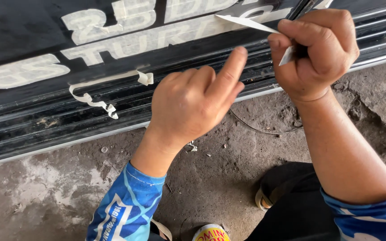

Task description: Removing lettered decals from the side of a black vehicle using a blade.

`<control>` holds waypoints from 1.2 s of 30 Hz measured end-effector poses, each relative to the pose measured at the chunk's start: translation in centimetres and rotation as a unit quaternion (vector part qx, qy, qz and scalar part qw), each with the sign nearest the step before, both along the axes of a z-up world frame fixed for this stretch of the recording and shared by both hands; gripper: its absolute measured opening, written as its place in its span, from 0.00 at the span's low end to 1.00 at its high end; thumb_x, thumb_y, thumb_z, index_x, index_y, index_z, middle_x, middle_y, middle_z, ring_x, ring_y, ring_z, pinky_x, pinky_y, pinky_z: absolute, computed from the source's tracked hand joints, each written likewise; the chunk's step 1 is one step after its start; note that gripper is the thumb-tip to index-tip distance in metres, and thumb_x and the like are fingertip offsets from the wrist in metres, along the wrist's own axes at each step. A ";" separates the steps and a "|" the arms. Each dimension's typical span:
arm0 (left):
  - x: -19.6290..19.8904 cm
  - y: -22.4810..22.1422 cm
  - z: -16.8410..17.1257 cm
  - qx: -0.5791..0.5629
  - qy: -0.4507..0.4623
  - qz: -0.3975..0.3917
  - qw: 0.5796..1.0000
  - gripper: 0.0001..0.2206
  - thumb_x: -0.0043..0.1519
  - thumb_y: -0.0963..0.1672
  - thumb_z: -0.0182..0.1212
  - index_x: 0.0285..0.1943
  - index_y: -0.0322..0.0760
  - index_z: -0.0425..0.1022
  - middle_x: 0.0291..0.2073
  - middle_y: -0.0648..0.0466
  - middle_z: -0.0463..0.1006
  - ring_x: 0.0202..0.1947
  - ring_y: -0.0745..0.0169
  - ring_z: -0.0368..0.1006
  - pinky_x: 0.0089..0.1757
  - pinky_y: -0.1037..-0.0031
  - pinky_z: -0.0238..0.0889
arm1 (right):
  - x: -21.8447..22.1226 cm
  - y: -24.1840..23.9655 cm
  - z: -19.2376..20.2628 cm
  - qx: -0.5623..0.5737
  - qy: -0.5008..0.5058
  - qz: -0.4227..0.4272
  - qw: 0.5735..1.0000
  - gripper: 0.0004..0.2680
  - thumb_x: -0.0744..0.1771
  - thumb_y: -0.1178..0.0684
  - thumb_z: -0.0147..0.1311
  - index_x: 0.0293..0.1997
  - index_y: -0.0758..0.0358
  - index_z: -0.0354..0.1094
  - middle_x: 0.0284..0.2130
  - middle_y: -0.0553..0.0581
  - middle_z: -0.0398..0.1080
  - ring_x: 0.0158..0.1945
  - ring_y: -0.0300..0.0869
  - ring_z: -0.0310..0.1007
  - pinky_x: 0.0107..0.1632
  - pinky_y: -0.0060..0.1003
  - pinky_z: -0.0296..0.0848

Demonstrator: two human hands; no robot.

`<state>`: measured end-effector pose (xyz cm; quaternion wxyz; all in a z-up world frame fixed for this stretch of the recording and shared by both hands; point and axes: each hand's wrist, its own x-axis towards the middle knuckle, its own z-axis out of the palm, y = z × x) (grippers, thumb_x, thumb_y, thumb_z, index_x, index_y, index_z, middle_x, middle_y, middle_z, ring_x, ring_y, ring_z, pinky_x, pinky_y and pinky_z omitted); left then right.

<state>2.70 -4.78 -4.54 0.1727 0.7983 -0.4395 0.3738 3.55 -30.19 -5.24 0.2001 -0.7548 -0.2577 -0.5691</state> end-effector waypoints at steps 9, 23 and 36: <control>-0.3 0.0 1.7 0.018 0.042 0.126 0.991 0.33 0.74 0.52 0.68 0.80 0.54 0.46 0.19 0.63 0.64 0.17 0.73 0.61 0.21 0.77 0.54 | -0.2 1.1 0.7 0.105 0.048 0.012 0.993 0.05 0.74 0.61 0.69 0.47 0.68 0.74 0.40 0.54 0.69 0.36 0.40 0.66 0.38 0.34 0.63; -0.6 -0.7 2.1 0.009 0.081 0.147 0.986 0.36 0.73 0.50 0.68 0.82 0.61 0.44 0.18 0.62 0.64 0.16 0.70 0.63 0.19 0.73 0.54 | 0.4 2.1 0.8 0.171 0.051 0.019 0.984 0.09 0.73 0.63 0.71 0.41 0.67 0.71 0.36 0.52 0.67 0.29 0.34 0.58 0.32 0.31 0.57; -0.3 -3.6 0.9 -0.023 0.087 0.135 0.987 0.40 0.73 0.47 0.67 0.84 0.66 0.35 0.16 0.61 0.62 0.14 0.67 0.61 0.15 0.72 0.50 | 0.9 -0.8 0.7 0.361 0.169 0.213 0.892 0.10 0.76 0.56 0.60 0.39 0.65 0.62 0.25 0.50 0.64 0.22 0.32 0.55 0.27 0.27 0.51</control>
